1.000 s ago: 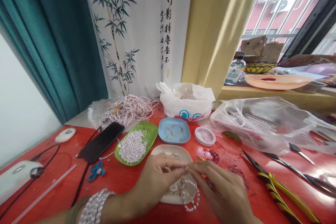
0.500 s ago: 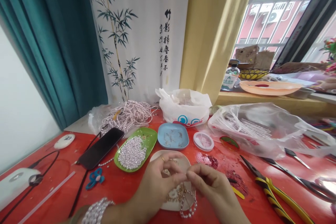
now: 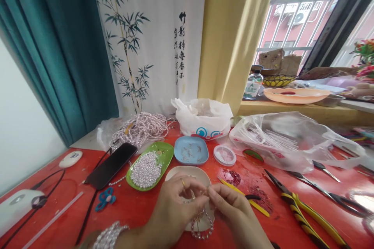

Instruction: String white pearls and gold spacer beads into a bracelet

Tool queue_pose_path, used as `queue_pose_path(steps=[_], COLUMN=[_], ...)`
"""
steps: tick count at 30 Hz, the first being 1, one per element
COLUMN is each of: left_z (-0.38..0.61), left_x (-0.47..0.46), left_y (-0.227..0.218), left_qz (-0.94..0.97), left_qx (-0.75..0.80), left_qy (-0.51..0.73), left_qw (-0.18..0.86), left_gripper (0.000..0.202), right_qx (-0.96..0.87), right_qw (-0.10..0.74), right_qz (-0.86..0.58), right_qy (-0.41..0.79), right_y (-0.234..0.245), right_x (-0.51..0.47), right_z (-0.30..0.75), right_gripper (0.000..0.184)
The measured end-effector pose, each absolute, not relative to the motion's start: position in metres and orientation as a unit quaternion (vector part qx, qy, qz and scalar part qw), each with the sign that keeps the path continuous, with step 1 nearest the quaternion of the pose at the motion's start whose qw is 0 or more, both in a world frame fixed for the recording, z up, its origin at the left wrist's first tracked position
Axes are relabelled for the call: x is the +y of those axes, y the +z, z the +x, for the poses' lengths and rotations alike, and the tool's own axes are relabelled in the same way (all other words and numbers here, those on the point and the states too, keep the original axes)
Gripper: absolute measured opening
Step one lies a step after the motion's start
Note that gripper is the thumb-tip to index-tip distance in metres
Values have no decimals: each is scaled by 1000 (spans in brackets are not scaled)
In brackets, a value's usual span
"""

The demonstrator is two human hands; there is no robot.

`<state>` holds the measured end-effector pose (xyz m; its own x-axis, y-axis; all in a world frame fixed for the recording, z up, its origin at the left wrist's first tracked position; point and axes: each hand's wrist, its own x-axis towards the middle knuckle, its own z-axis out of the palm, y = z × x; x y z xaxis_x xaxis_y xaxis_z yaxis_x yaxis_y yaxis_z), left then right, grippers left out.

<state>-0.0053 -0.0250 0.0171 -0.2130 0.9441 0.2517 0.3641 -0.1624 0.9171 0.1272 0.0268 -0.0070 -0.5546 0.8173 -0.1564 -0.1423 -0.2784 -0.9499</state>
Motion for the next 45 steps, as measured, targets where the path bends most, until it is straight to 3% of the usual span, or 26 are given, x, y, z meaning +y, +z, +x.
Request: queue_pose_path(steps=[4, 7, 11, 19, 25, 29, 32, 39, 45], left_z=[-7, -8, -9, -18, -30, -57, -98, -159, -156], left_x=[-27, -28, -27, -14, -5, 10, 24, 37, 36], left_y=[18, 19, 19, 12, 7, 17, 25, 12, 3], left_qz=[651, 658, 670, 603, 686, 660, 612, 586, 581], left_qx=[537, 537, 542, 612, 627, 660, 723, 768, 764], left_qy=[525, 524, 500, 413, 302, 338, 309, 238, 254], left_qw=[111, 62, 83, 303, 215, 123, 87, 99, 118], left_gripper=[6, 5, 3, 14, 14, 26, 23, 12, 6], right_qx=[-492, -487, -508, -699, -712, -673, -664, -649, -654], right_qw=[327, 331, 327, 294, 270, 269, 259, 270, 334], right_qz=[-345, -346, -346, -381, -416, -429, -426, -412, -422], right_qy=[730, 730, 718, 529, 497, 538, 557, 580, 532], right_y=[-8, -5, 0, 8, 4, -2, -5, -6, -2], right_x=[25, 23, 23, 39, 56, 62, 65, 66, 61], right_z=[127, 127, 127, 134, 139, 140, 140, 140, 139], right_gripper=[38, 39, 39, 24, 21, 24, 27, 31, 28])
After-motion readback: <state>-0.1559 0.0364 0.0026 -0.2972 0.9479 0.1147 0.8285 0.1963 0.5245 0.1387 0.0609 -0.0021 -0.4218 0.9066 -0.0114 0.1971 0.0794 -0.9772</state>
